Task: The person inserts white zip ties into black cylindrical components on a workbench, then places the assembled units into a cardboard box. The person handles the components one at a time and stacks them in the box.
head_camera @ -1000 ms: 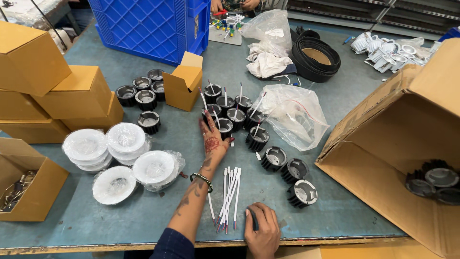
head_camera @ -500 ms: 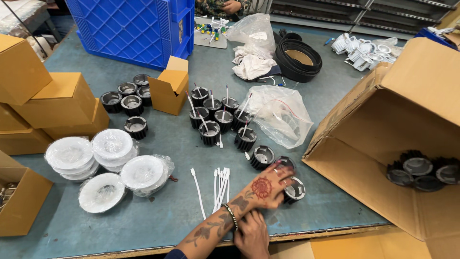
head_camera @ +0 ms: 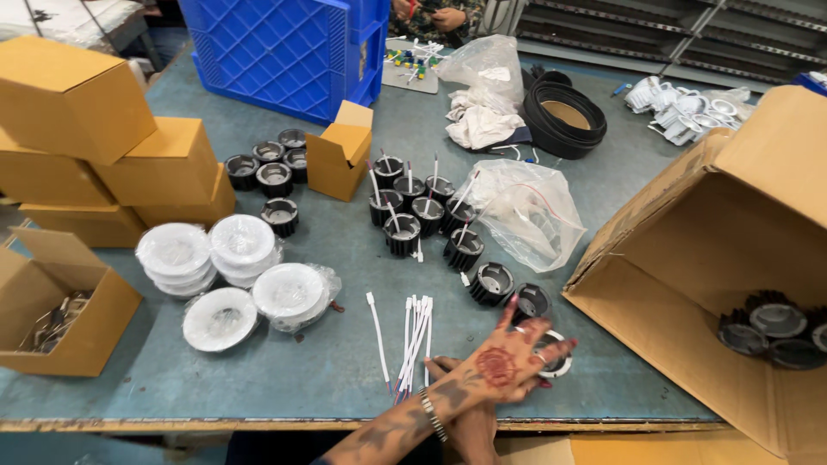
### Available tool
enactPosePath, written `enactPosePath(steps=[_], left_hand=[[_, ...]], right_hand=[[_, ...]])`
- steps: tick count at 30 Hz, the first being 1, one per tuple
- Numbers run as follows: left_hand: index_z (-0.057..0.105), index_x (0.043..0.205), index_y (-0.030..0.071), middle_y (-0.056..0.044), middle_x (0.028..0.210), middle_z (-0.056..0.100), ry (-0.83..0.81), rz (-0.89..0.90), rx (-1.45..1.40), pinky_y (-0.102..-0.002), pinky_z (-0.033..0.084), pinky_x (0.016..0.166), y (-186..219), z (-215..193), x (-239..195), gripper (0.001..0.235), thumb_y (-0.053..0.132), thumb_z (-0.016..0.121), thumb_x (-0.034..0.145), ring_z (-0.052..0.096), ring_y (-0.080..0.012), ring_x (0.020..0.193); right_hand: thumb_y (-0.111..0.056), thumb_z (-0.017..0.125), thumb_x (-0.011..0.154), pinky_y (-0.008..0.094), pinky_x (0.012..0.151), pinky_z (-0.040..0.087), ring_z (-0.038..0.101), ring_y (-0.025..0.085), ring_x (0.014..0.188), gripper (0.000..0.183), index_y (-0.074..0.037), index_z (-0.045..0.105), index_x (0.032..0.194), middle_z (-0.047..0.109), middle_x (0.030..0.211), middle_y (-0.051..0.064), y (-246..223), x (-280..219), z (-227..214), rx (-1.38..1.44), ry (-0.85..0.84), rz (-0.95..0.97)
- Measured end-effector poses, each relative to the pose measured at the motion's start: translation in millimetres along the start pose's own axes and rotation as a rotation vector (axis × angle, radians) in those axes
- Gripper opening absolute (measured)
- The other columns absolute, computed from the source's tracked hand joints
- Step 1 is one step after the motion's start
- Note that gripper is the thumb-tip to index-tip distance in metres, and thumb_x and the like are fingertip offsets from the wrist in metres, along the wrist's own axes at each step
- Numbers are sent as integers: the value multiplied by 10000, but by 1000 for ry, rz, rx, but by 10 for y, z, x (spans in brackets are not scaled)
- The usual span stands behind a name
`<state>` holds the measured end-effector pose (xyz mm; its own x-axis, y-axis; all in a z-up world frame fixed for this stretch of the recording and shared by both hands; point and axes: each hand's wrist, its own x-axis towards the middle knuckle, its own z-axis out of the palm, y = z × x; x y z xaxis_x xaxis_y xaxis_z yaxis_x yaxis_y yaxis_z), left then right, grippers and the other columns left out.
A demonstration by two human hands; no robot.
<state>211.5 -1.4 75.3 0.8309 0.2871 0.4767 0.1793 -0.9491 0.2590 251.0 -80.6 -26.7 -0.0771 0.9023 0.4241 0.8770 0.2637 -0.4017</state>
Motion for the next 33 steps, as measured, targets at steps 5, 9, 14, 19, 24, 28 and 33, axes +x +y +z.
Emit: enactPosePath(steps=[5, 9, 14, 19, 24, 28, 33], left_hand=[[330, 1554, 115, -164, 1334, 550, 552, -426, -784, -445, 513, 1016, -124, -417, -772, 877, 456, 758, 869, 592, -334, 1206], [521, 1502, 33, -82, 1183, 648, 873, -580, -1291, -328, 563, 841, -485, -664, -1636, 683, 513, 572, 1019, 661, -192, 1039], [608, 1331, 29, -91, 1036, 728, 888, -856, -1569, -393, 591, 561, -655, -553, -2076, 724, 613, 402, 954, 716, -195, 904], [629, 1292, 11, -116, 1047, 737, 929, -832, -1618, -434, 612, 597, -761, -447, -2180, 712, 607, 371, 999, 710, -229, 844], [640, 1267, 4, -147, 934, 717, 925, -754, -1667, -478, 651, 645, -785, -439, -2196, 709, 606, 360, 1019, 722, -244, 824], [638, 1274, 2, -144, 940, 725, 894, -740, -1673, -472, 652, 668, -739, -470, -2199, 715, 602, 352, 1009, 731, -239, 853], [629, 1284, 12, -135, 993, 739, 903, -785, -1716, -456, 640, 676, -704, -505, -2216, 700, 584, 345, 996, 725, -228, 855]], right_hand=[[-129, 762, 704, 462, 933, 491, 614, 370, 1093, 456, -123, 677, 1151, 655, 1212, 111, 15, 31, 3, 31, 200, 36], [34, 690, 777, 394, 876, 538, 667, 283, 1039, 450, -138, 751, 1188, 686, 1189, 70, -196, 325, -240, 133, 52, -45], [36, 709, 651, 410, 819, 524, 620, 313, 1011, 465, -129, 781, 1079, 676, 1200, 120, -419, 820, -484, 0, -183, -293], [-12, 717, 728, 405, 877, 522, 639, 271, 1053, 319, -132, 778, 1017, 704, 1118, 52, -401, 967, -499, -84, -228, -440], [7, 687, 714, 420, 901, 528, 646, 282, 1080, 377, -95, 754, 1071, 706, 1129, 75, -391, 973, -496, -101, -36, -560], [42, 654, 738, 442, 958, 546, 666, 297, 1075, 399, -72, 698, 1118, 697, 1119, 77, -568, 1043, -531, -35, 180, -540], [57, 661, 700, 417, 738, 499, 614, 280, 804, 525, -111, 744, 1191, 640, 900, 84, -965, 1001, -677, -104, 268, -524]])
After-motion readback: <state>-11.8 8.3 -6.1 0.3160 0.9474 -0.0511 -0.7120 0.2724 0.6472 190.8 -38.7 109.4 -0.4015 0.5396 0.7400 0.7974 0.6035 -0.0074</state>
